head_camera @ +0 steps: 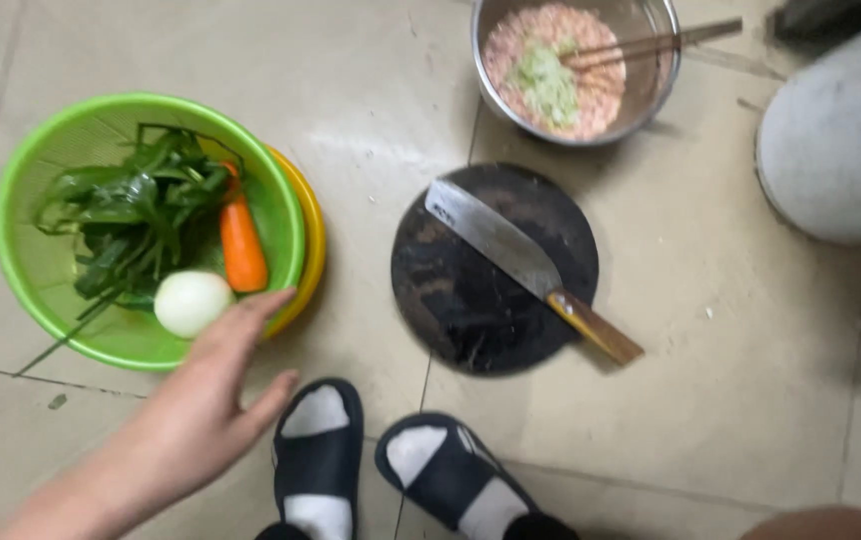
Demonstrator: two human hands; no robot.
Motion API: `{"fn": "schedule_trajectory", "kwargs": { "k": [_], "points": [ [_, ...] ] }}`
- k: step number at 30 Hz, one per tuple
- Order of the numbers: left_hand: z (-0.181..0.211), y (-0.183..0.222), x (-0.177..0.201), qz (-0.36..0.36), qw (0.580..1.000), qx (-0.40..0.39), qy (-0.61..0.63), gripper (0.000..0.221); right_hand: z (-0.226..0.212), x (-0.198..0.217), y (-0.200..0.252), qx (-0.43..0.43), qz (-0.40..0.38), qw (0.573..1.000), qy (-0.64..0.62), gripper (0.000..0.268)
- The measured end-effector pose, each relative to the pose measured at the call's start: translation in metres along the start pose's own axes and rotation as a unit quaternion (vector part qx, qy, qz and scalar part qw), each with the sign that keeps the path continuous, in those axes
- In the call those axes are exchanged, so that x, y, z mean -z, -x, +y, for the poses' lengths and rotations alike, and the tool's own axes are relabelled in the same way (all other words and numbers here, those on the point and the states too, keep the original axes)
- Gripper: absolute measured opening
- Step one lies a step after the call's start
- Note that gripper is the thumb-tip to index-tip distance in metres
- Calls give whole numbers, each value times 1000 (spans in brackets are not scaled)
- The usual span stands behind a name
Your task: Chopping green vegetables on a cutting board and adding them to a bowl of minced meat.
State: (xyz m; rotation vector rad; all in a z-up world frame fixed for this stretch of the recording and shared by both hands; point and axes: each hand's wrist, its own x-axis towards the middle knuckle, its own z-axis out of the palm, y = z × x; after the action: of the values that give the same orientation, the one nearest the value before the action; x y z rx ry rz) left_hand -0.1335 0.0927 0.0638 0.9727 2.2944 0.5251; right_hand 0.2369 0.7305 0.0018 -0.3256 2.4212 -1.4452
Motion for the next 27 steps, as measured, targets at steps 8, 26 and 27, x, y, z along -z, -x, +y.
{"fn": "schedule_trajectory", "kwargs": {
  "k": [8,26,27],
  "points": [
    [-67,-66,66,170,930,10,-325,96,-150,-130,-185,7,-109,990,84,12],
    [-158,-132,11,258,898,299,-193,77,-77,-247,-208,-315,486,815,-30,19],
    [-162,-130,9,258,897,303,-194,77,-75,-248,-209,-313,483,817,-31,19]
  ]
}}
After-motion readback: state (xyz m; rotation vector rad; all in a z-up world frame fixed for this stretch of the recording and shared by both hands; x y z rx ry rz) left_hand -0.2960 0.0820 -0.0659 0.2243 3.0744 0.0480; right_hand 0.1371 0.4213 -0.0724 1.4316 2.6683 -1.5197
